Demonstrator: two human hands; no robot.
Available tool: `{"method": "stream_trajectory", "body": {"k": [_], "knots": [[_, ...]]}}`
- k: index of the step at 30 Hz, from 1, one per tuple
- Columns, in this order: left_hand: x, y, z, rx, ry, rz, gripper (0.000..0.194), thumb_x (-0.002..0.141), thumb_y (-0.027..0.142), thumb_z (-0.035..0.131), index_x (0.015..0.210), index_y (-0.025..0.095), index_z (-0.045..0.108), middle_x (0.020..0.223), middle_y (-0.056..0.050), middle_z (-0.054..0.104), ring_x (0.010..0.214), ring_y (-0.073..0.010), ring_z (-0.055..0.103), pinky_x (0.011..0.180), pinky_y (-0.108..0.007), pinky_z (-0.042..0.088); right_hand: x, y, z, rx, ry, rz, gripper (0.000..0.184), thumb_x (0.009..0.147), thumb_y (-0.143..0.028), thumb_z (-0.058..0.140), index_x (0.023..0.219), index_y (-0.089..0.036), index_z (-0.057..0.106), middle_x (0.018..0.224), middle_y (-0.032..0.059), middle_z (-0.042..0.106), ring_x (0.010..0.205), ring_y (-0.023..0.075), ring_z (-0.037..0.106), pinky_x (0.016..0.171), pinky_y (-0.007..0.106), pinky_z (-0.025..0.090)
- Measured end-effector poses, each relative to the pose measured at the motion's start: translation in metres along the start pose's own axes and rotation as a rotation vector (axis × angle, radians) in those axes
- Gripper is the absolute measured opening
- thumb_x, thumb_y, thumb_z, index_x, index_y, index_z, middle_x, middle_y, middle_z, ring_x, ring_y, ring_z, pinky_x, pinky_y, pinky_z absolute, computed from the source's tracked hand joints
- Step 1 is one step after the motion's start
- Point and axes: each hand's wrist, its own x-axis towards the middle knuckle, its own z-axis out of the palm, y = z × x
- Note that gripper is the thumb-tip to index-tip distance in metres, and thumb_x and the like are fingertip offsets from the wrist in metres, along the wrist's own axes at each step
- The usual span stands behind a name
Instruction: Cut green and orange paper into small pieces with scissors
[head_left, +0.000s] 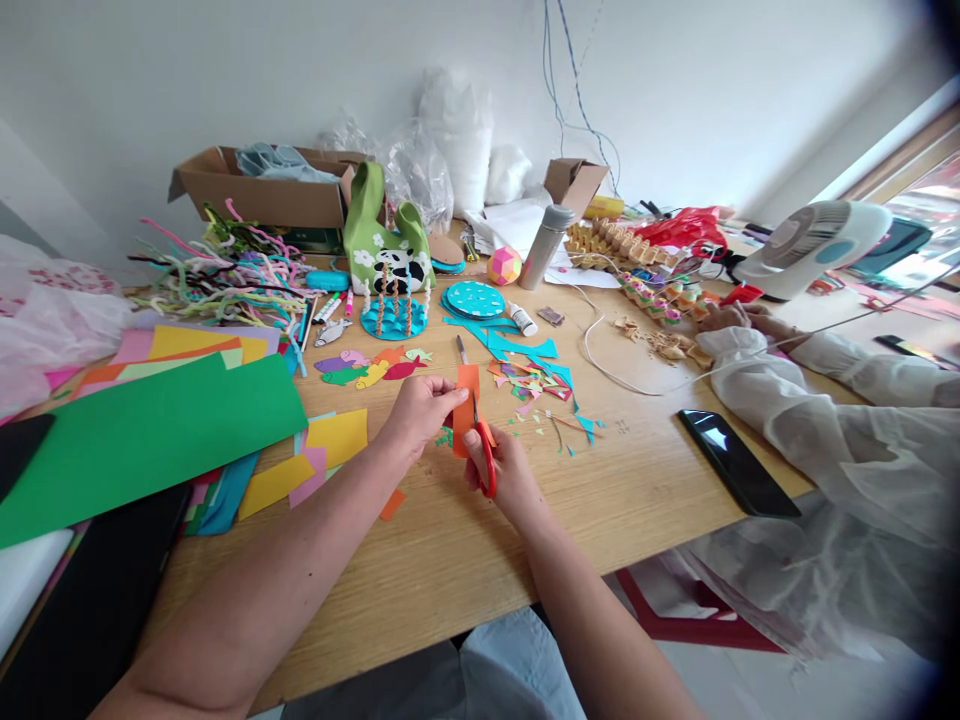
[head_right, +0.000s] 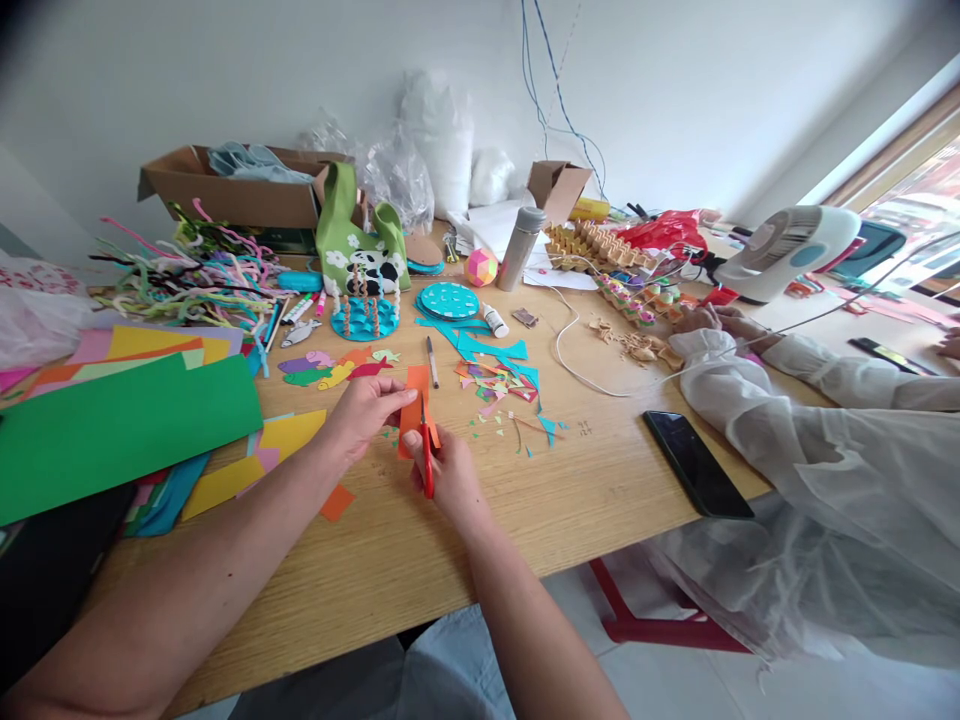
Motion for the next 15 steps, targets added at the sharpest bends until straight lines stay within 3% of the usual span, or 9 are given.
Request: {"method": "stream_trajectory", "body": {"k": [15], "knots": [[-0.0011, 0.0007, 0.0007, 0.015, -0.005, 0.005, 0.013, 0.066, 0.024, 0.065, 0.059, 0.014, 0.059, 0.055, 0.0, 0.06, 0.051, -0.0131, 0.057, 0.054, -0.027, 0.048, 0.0002, 0.0008, -0.0001, 0.036, 0.018, 0.026, 0.055, 0.073, -0.072, 0.054, 0.07, -0.018, 0.049, 0.043, -0.0054, 0.046, 0.034, 0.0079, 0.041, 0.033, 0.018, 0.029]]}}
